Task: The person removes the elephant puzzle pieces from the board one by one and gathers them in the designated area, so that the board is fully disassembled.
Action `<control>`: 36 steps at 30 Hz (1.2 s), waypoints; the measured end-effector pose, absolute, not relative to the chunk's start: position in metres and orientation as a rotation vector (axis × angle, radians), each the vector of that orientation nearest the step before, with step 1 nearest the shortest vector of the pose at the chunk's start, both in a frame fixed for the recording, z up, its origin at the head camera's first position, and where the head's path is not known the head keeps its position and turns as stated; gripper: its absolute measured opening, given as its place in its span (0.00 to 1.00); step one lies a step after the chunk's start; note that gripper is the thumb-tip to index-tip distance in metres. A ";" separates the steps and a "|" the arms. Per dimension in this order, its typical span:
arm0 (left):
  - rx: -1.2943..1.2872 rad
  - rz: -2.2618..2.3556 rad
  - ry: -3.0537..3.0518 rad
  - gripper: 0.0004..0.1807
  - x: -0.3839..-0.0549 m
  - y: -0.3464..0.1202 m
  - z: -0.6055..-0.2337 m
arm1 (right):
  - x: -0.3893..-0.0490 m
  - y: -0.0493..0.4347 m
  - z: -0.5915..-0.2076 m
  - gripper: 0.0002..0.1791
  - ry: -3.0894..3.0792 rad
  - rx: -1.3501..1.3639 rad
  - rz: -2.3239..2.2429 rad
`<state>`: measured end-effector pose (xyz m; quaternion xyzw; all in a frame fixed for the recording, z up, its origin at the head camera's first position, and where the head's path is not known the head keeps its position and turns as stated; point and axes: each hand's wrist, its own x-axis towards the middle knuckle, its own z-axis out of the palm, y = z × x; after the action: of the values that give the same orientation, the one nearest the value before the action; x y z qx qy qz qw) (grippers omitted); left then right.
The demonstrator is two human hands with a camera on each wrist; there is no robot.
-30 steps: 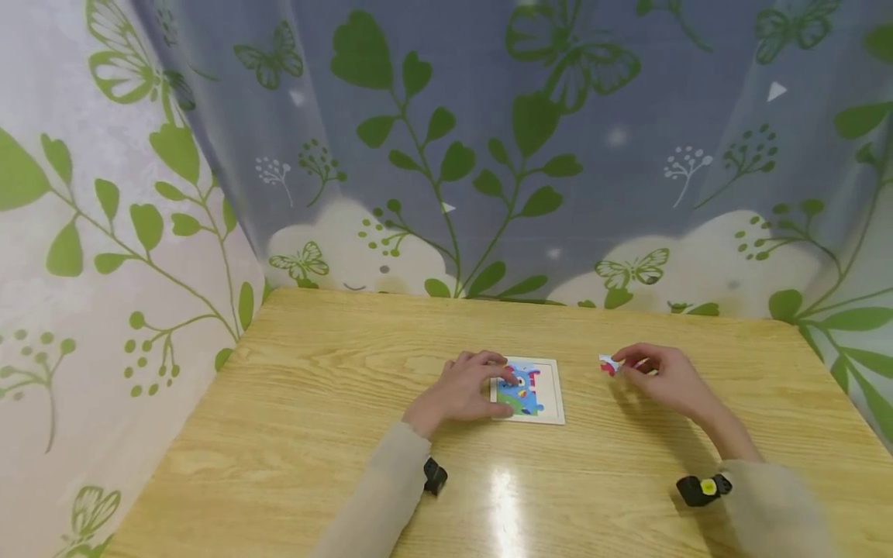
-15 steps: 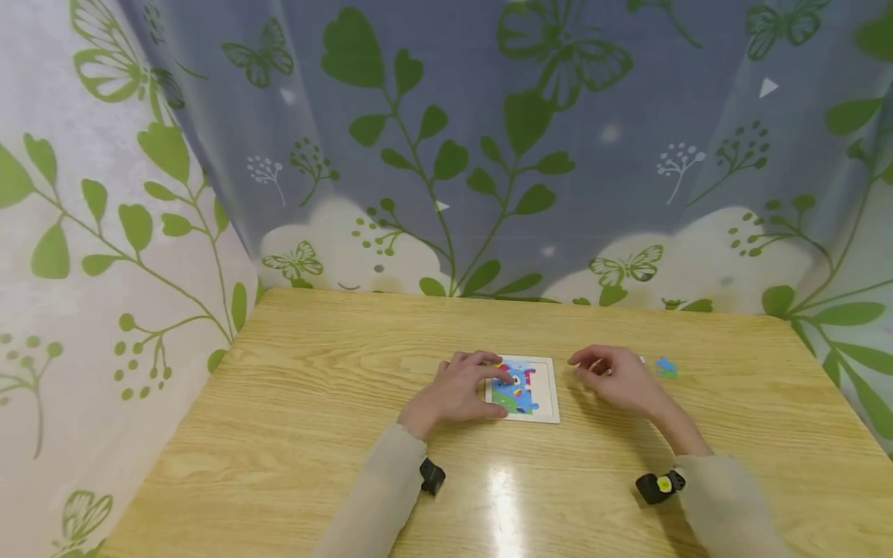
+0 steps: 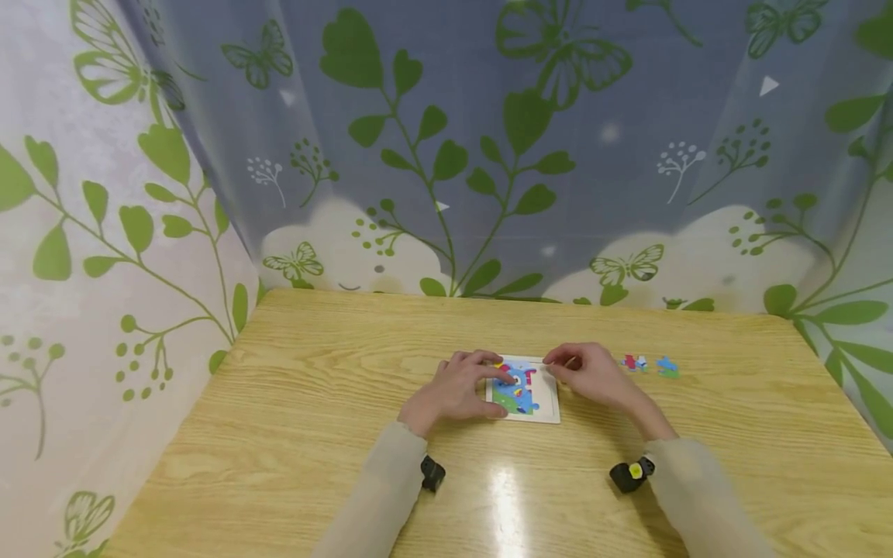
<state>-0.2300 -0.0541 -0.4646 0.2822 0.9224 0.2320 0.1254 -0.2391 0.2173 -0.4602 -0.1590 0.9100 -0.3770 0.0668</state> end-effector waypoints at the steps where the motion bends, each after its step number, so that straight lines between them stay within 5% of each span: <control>1: 0.819 0.677 2.685 0.27 -0.230 -0.054 -0.464 | -0.240 0.216 -0.460 0.09 2.739 -0.483 -1.137; 36: 0.786 0.712 2.664 0.27 -0.229 -0.055 -0.459 | -0.250 0.190 -0.467 0.09 2.790 -0.428 -1.033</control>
<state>-0.2291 -0.0546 -0.4587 0.2716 0.9203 0.2461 0.1367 -0.2501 0.1905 -0.4672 -0.1421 0.9261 -0.3429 0.0680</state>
